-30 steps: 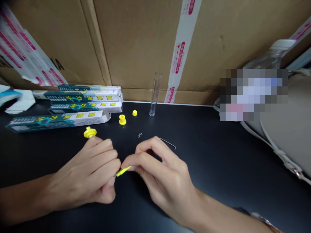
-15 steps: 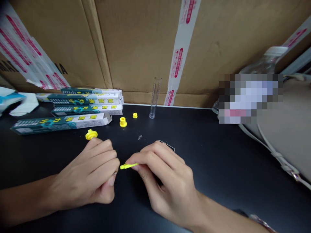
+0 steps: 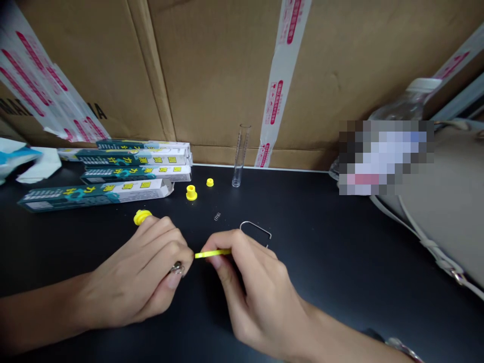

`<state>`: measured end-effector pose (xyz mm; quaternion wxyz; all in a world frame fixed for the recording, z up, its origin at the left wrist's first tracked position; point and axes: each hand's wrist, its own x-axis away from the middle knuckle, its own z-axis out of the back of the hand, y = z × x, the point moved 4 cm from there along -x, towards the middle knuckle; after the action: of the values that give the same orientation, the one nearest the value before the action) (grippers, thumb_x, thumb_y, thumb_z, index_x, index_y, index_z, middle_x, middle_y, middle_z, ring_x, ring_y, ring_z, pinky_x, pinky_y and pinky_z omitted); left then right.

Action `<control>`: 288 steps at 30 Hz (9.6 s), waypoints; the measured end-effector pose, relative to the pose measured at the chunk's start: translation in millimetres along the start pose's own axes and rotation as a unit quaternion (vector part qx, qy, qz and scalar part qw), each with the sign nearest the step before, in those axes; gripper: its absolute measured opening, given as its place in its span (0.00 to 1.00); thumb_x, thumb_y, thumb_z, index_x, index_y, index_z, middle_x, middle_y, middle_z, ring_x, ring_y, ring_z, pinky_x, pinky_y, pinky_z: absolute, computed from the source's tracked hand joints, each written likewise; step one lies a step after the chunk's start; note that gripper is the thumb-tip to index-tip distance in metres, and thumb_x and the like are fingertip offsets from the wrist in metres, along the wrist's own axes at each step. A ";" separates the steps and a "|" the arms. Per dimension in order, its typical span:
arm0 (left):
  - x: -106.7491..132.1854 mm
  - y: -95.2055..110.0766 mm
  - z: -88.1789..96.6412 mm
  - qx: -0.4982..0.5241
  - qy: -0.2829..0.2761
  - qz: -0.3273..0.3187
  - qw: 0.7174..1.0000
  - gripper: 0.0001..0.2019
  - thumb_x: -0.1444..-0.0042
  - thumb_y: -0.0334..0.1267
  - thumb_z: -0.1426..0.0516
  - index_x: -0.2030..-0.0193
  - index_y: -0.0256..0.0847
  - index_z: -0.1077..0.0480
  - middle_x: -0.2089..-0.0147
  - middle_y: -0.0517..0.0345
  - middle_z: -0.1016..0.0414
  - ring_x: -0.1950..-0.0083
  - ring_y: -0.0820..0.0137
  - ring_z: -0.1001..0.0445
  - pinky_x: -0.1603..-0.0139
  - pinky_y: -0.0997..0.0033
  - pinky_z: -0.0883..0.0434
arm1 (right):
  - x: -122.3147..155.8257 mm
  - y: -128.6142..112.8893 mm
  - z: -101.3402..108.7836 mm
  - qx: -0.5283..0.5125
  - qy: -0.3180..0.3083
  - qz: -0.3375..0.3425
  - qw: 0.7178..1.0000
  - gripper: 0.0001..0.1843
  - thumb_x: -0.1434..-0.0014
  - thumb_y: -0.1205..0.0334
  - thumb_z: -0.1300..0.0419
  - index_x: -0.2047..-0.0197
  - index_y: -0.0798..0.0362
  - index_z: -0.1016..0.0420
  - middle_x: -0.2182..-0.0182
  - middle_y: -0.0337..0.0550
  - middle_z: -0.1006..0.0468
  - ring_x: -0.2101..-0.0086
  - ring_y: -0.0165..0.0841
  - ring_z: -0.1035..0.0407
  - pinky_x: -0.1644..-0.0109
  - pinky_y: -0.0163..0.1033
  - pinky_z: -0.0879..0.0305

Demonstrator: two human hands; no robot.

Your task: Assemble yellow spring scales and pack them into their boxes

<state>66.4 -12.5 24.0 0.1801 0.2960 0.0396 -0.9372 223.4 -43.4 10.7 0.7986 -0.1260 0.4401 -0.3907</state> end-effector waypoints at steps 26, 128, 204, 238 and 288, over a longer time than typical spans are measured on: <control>17.0 -11.9 -15.6 0.097 -0.045 0.122 0.987 0.10 0.35 0.28 0.49 0.48 0.41 0.40 0.62 0.61 0.21 0.65 0.72 0.22 0.64 0.74 0.26 | 8.3 -11.7 -7.7 0.087 -0.080 0.142 0.983 0.17 0.32 0.73 0.49 0.42 0.54 0.34 0.73 0.36 0.29 0.74 0.29 0.33 0.72 0.33 0.36; 12.6 -22.6 -24.0 0.663 -0.115 0.406 0.618 0.24 0.33 0.40 0.48 0.31 0.48 0.39 0.69 0.54 0.20 0.81 0.77 0.32 0.79 0.78 0.40 | -1.3 5.7 -6.8 -0.073 -0.060 -0.155 0.983 0.06 0.32 0.66 0.44 0.62 0.50 0.29 0.77 0.29 0.33 0.80 0.24 0.45 0.76 0.31 0.47; 9.8 -21.0 -22.4 0.573 -0.160 0.400 0.697 0.19 0.42 0.40 0.37 0.45 0.41 0.31 0.71 0.62 0.22 0.80 0.79 0.32 0.79 0.81 0.37 | -0.5 8.1 -6.4 -0.072 -0.050 -0.172 0.981 0.05 0.34 0.65 0.43 0.64 0.50 0.29 0.80 0.28 0.34 0.81 0.23 0.45 0.78 0.30 0.47; 13.0 -15.3 -21.7 0.509 -0.143 0.370 0.764 0.09 0.30 0.48 0.50 0.56 0.47 0.39 0.76 0.72 0.45 0.79 0.83 0.45 0.80 0.85 0.47 | 0.9 15.4 -7.0 -0.126 -0.076 -0.236 0.961 0.09 0.31 0.58 0.45 0.62 0.48 0.28 0.78 0.29 0.40 0.79 0.26 0.50 0.77 0.34 0.53; 9.6 -22.2 -20.4 0.508 -0.088 0.441 0.735 0.11 0.33 0.44 0.54 0.51 0.46 0.34 0.72 0.64 0.32 0.74 0.74 0.43 0.74 0.74 0.46 | 6.9 11.7 4.3 -0.045 0.060 -0.182 0.981 0.07 0.30 0.61 0.46 0.49 0.45 0.33 0.76 0.30 0.36 0.80 0.26 0.43 0.77 0.31 0.45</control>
<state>62.2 8.8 1.1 0.3992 0.2440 -0.5931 -0.6553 235.0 -41.3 2.7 0.6801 -0.2162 0.4739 -0.5159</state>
